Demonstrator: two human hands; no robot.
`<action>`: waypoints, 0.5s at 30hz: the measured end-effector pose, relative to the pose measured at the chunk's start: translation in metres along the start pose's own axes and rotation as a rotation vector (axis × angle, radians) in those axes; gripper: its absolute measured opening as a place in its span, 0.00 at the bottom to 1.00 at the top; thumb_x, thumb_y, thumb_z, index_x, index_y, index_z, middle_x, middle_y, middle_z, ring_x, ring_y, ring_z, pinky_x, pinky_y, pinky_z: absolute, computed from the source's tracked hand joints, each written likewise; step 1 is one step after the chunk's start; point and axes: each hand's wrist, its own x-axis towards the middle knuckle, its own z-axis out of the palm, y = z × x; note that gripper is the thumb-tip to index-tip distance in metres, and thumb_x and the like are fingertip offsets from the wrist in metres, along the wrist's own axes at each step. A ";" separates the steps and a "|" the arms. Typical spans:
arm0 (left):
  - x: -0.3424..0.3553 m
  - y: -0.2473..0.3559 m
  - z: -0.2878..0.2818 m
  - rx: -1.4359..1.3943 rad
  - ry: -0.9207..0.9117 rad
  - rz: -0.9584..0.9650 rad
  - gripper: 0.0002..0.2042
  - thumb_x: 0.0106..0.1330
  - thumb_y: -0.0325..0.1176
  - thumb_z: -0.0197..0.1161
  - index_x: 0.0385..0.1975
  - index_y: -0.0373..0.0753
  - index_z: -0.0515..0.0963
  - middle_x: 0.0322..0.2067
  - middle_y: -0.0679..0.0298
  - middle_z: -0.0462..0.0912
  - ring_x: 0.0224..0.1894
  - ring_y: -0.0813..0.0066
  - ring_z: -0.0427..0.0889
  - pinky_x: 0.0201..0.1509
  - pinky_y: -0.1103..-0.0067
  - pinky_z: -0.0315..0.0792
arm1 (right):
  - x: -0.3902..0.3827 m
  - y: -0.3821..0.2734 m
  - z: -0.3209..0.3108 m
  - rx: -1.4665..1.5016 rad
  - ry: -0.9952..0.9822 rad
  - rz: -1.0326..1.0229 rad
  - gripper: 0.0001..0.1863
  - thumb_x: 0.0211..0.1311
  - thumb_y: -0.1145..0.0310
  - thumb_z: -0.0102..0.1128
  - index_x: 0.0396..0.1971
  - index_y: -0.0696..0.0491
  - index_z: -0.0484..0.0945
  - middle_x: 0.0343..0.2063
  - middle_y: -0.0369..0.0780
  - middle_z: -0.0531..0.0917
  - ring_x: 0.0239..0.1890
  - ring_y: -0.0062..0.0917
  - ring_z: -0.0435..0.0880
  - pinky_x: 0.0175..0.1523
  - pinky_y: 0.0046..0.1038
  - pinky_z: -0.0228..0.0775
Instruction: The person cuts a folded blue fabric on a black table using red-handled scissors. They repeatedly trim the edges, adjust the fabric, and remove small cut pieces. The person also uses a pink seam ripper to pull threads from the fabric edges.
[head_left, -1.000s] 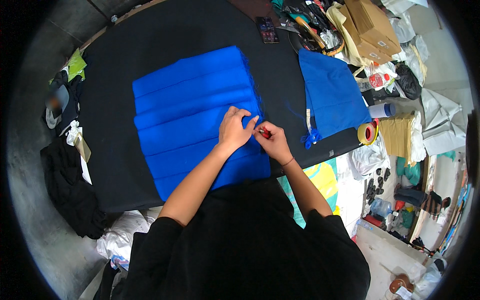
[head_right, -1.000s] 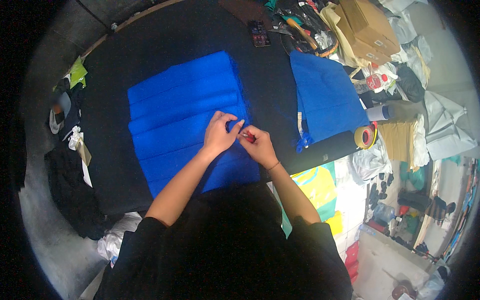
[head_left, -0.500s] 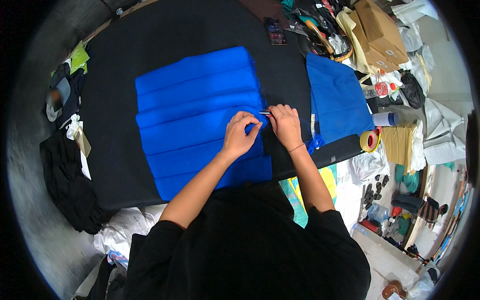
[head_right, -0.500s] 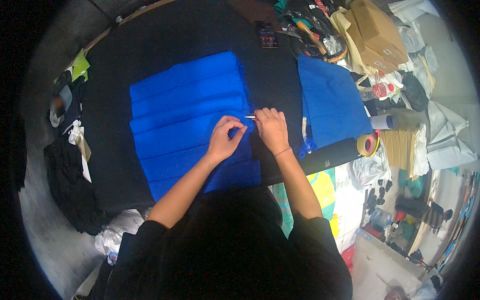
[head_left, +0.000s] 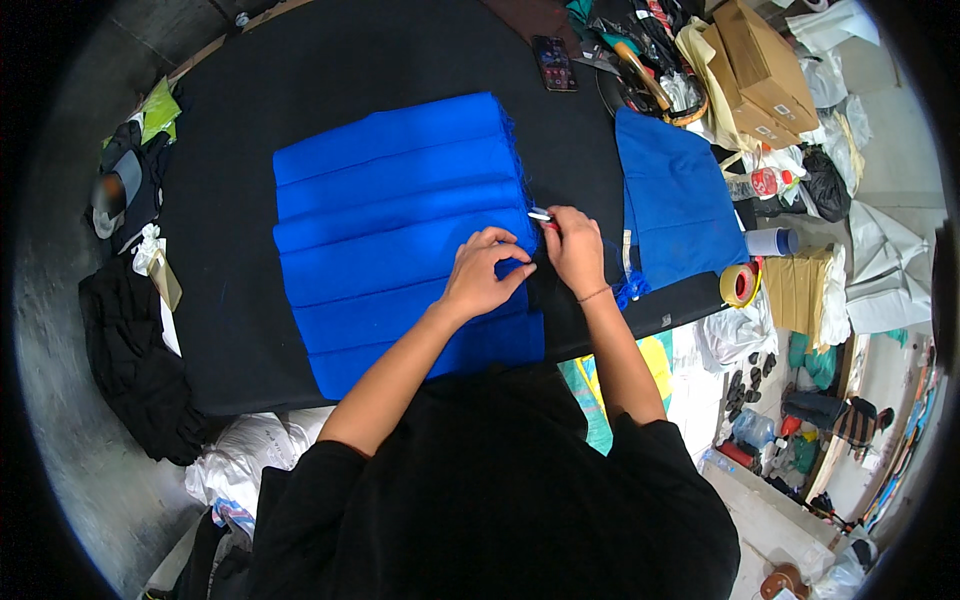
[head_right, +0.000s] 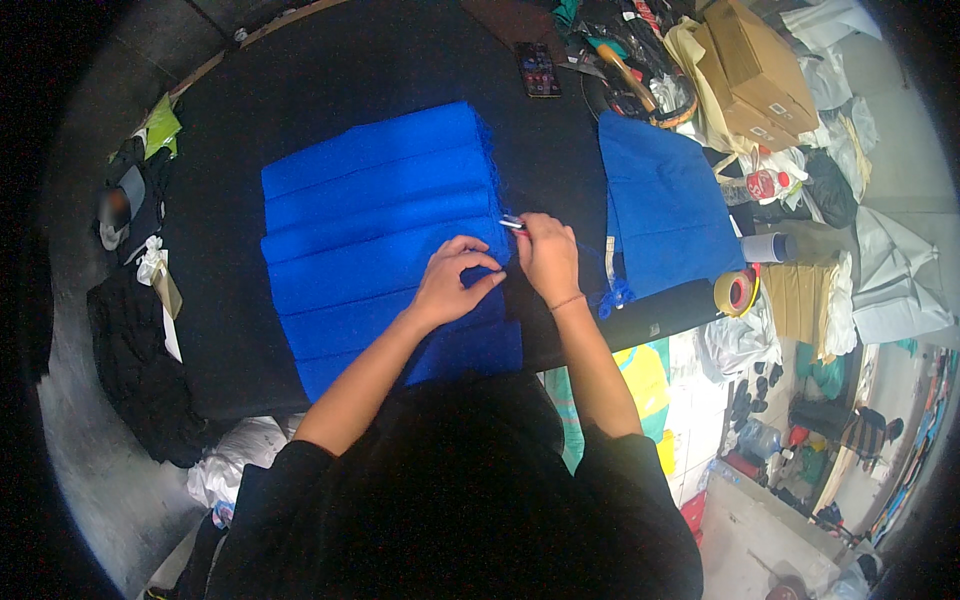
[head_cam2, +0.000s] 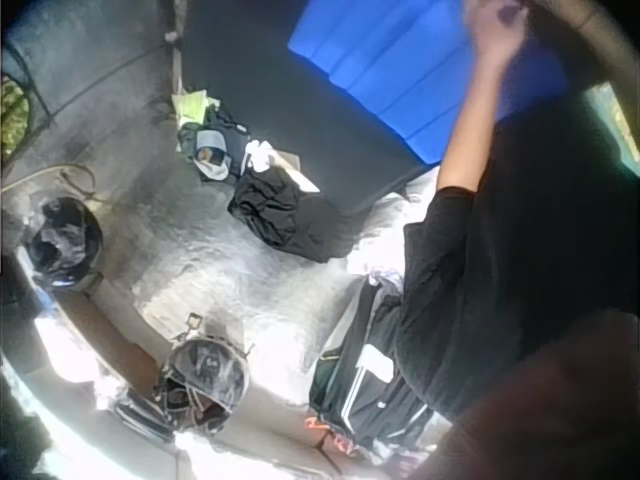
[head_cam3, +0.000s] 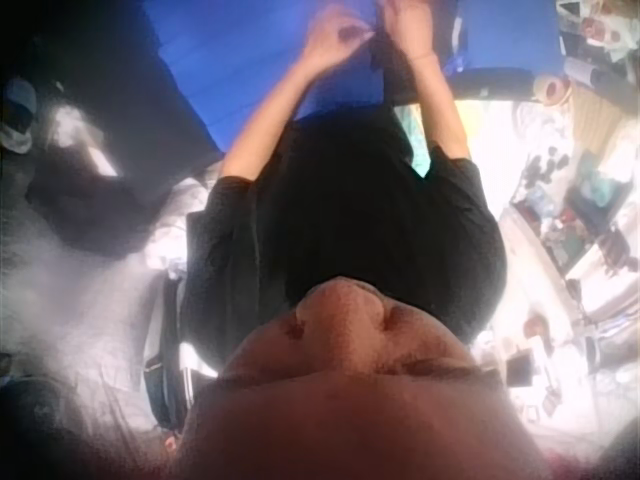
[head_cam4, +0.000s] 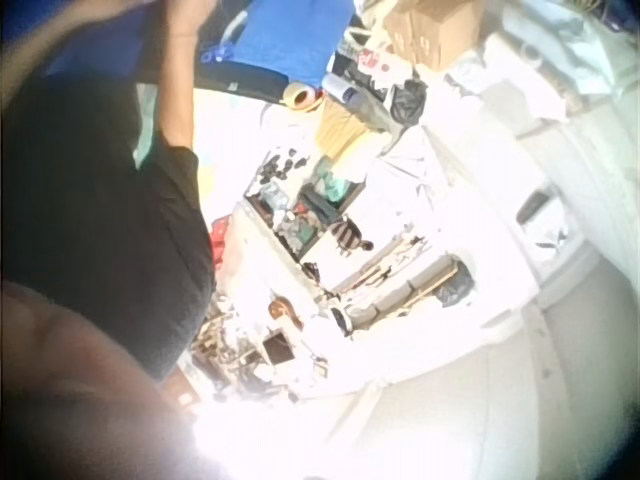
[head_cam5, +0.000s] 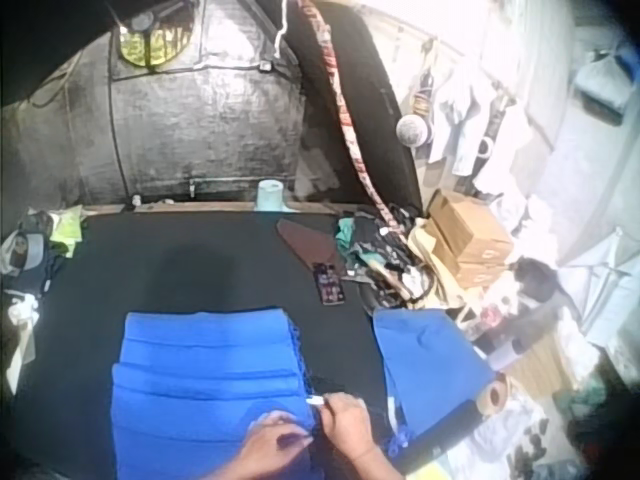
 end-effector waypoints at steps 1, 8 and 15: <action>-0.001 0.002 -0.006 -0.003 -0.046 0.035 0.09 0.64 0.33 0.75 0.41 0.40 0.88 0.49 0.56 0.85 0.52 0.54 0.84 0.59 0.65 0.76 | -0.003 0.004 -0.001 0.078 0.005 0.102 0.11 0.65 0.68 0.69 0.44 0.55 0.83 0.39 0.46 0.87 0.42 0.42 0.87 0.47 0.42 0.75; -0.065 -0.028 -0.064 0.194 0.322 0.010 0.08 0.65 0.29 0.73 0.42 0.41 0.87 0.48 0.57 0.86 0.54 0.56 0.83 0.61 0.66 0.73 | -0.051 0.038 -0.026 0.162 -0.088 0.419 0.14 0.66 0.68 0.70 0.45 0.59 0.82 0.37 0.53 0.86 0.41 0.53 0.86 0.47 0.45 0.78; -0.162 -0.078 -0.100 0.687 0.518 -0.322 0.26 0.74 0.41 0.64 0.70 0.40 0.73 0.76 0.48 0.63 0.79 0.46 0.57 0.77 0.53 0.50 | -0.066 0.004 -0.022 -0.087 0.066 0.180 0.14 0.59 0.64 0.77 0.41 0.52 0.84 0.43 0.42 0.82 0.50 0.40 0.81 0.51 0.42 0.70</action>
